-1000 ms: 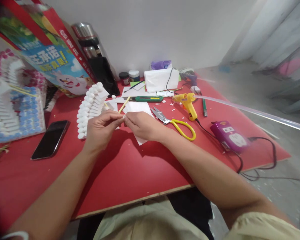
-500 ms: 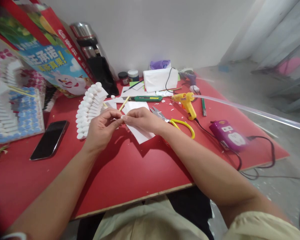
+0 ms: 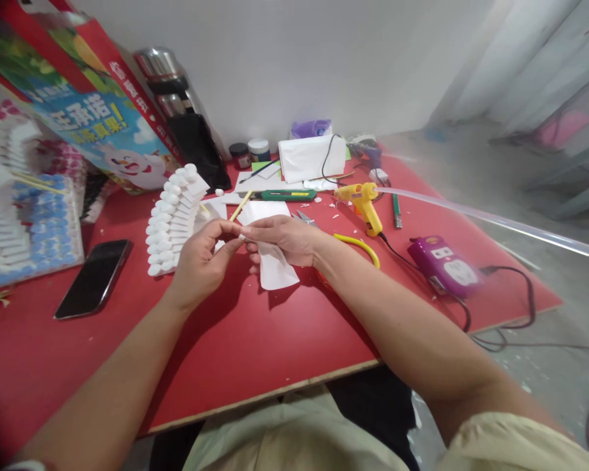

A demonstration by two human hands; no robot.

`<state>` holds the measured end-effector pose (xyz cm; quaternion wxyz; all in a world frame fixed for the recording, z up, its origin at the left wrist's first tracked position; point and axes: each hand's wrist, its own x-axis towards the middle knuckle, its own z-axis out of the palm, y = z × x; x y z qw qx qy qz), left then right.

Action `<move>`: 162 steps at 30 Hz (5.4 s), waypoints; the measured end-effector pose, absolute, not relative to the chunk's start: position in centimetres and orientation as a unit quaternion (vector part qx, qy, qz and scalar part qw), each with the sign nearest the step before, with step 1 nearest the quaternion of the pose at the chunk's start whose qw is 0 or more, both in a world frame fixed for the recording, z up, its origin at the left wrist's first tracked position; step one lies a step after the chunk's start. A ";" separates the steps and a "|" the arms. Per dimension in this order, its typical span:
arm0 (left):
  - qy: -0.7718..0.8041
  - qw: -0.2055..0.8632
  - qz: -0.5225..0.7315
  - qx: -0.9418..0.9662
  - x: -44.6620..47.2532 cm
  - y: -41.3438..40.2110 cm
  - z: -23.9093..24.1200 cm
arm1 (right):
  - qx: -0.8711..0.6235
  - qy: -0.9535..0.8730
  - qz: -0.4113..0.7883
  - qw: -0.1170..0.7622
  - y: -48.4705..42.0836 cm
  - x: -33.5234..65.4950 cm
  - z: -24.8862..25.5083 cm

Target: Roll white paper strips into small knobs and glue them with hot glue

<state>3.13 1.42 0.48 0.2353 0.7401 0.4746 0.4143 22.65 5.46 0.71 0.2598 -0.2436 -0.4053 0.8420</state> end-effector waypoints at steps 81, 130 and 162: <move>0.530 0.303 0.526 0.592 4.6 0.6 0.5 | -0.234 -0.302 0.903 0.196 5.4 22.2 1.1; 0.468 0.446 0.550 0.528 3.9 1.0 0.7 | -0.355 -0.753 0.342 0.436 4.0 21.9 1.6; 0.469 0.388 0.611 0.506 4.3 1.1 0.2 | -0.369 -0.741 0.373 0.419 2.8 21.3 1.6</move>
